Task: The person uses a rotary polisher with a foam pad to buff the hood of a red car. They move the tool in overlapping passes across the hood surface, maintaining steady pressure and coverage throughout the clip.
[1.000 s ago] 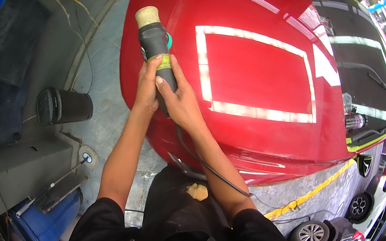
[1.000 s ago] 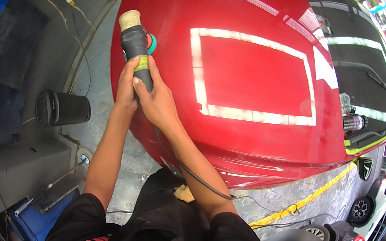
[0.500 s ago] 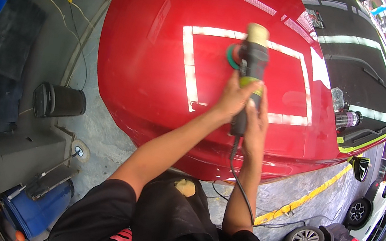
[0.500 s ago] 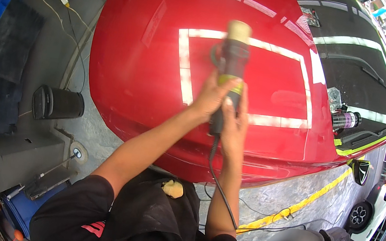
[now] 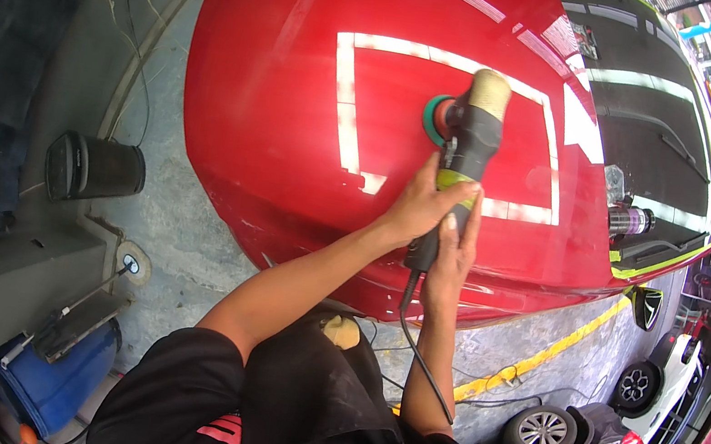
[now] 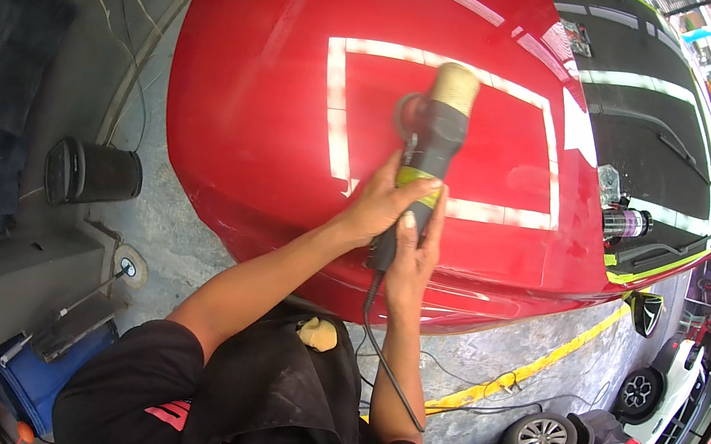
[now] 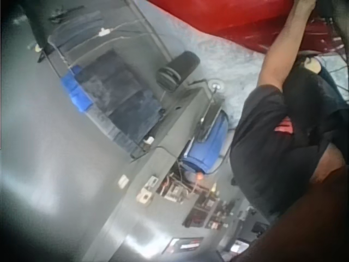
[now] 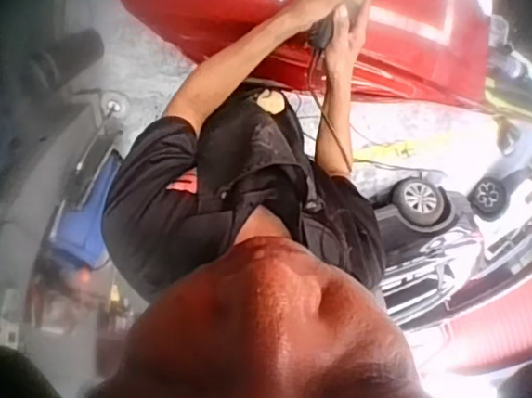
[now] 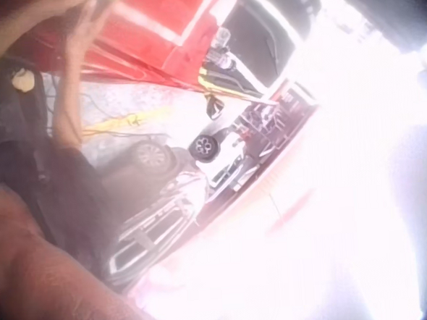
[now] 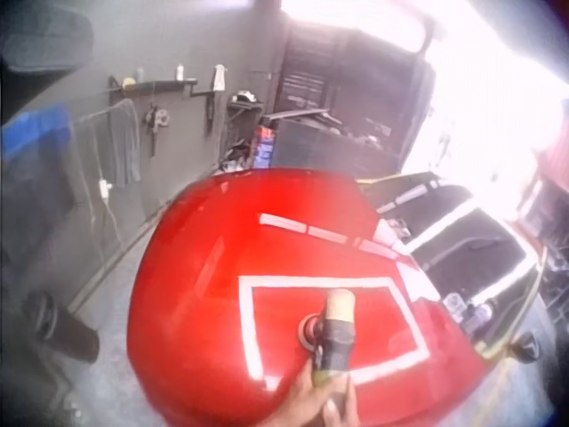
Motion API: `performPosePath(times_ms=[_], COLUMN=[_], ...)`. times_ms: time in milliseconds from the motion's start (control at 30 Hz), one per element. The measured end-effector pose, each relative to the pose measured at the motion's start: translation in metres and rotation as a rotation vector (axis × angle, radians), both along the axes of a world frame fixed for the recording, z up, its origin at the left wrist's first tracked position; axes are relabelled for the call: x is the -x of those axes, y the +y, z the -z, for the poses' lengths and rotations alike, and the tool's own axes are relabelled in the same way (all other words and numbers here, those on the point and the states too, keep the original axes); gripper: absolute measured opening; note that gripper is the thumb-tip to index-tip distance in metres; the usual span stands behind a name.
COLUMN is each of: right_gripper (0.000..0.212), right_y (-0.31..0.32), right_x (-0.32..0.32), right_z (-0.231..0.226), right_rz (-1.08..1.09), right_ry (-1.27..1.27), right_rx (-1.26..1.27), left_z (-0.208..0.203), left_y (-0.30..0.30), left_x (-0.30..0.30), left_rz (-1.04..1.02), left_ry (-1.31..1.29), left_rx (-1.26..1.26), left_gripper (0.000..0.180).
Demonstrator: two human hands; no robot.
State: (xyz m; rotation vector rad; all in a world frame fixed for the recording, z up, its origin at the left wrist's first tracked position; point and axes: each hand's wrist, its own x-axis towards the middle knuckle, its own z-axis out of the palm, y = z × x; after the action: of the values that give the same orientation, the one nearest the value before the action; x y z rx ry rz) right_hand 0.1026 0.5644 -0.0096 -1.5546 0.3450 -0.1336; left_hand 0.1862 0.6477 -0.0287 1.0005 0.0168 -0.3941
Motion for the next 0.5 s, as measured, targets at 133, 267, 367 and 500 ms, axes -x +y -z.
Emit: performPosePath(times_ms=[133,267,367,500], right_gripper=[0.076,0.078,0.077,0.078], right_y=[0.065,0.135,0.178,0.218], right_x=[-0.005,-0.015,-0.023,-0.011], right_z=[0.007,0.009,0.025,0.034], right_rz=[-0.168,-0.331,-0.459,-0.547], right_ry=[-0.027,-0.054,-0.020,-0.061], right_rx=[-0.020,-0.033,-0.056,0.019], left_z=[0.003,0.015,0.024,0.036], left_y=[0.079,0.156,0.210,0.254], left_x=[0.007,0.014,0.019,0.045], left_rz=[-0.126,-0.276,-0.402,-0.467], left_ry=[0.016,0.035,0.042,0.120], left_rx=[-0.015,0.037,-0.040,-0.063], left_gripper=[0.054,0.047,0.044,0.043])
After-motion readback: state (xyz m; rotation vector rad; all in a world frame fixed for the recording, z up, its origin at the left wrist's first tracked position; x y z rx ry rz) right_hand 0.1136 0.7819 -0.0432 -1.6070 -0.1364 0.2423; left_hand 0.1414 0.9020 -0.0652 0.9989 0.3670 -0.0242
